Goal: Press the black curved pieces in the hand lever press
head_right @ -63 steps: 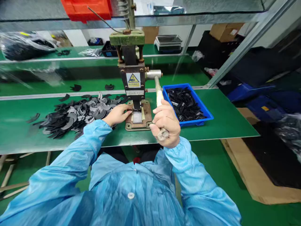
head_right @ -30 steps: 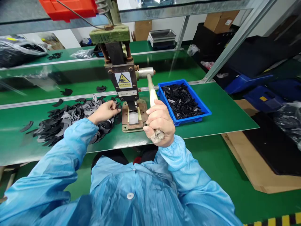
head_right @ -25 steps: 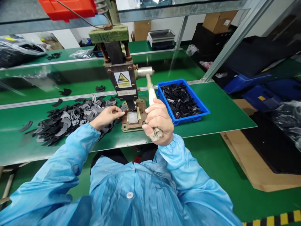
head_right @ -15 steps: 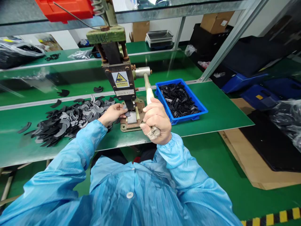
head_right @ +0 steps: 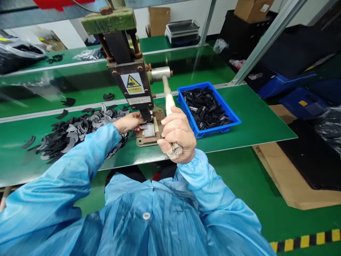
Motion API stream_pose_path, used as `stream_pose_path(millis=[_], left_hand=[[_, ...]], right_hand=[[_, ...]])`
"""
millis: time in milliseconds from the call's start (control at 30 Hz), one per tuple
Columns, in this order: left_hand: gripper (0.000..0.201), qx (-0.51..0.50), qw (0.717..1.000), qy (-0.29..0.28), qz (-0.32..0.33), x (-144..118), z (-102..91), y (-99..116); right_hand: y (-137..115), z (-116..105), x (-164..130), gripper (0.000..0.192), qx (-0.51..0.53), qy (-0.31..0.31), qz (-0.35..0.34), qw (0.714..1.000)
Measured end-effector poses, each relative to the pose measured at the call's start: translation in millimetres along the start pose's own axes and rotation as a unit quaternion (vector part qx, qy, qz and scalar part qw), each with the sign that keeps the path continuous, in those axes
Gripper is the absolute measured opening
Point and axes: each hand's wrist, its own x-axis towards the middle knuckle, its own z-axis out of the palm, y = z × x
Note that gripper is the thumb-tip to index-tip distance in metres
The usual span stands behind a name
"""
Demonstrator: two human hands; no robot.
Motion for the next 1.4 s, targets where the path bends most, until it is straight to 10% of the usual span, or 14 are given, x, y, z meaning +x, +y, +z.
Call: stream_pose_path(millis=[300,400,500,633,900,1400], left_hand=[[0.031,-0.079,0.994,0.033,0.067,-32.5,11.4,-6.5],[0.035,-0.075,0.989,-0.003,0.125,-54.1,-15.4,-16.9],[0.036,0.065,0.979,0.09,0.169,-73.0,-55.3,-32.4],[0.026,0.359,0.891,0.184,0.209,-86.4,-81.4,-57.5],[0.052,0.569,0.786,0.174,0.169,-70.1,-39.2,-68.2],[0.021,0.408,0.878,0.181,0.173,-57.5,-35.0,-68.5]], right_hand=[[-1.9,-6.2,4.4,0.02,-0.006,-0.039,0.0,0.999],[-2.3,-5.3,4.1,0.021,-0.001,-0.029,0.001,1.0],[-1.7,-2.5,3.5,0.023,0.001,-0.012,0.003,1.0],[1.2,1.2,2.3,0.024,0.002,0.002,-0.003,1.0],[3.2,-0.3,2.5,0.024,0.001,-0.002,0.001,1.0],[3.2,-0.1,1.3,0.026,-0.004,0.002,-0.004,1.0]])
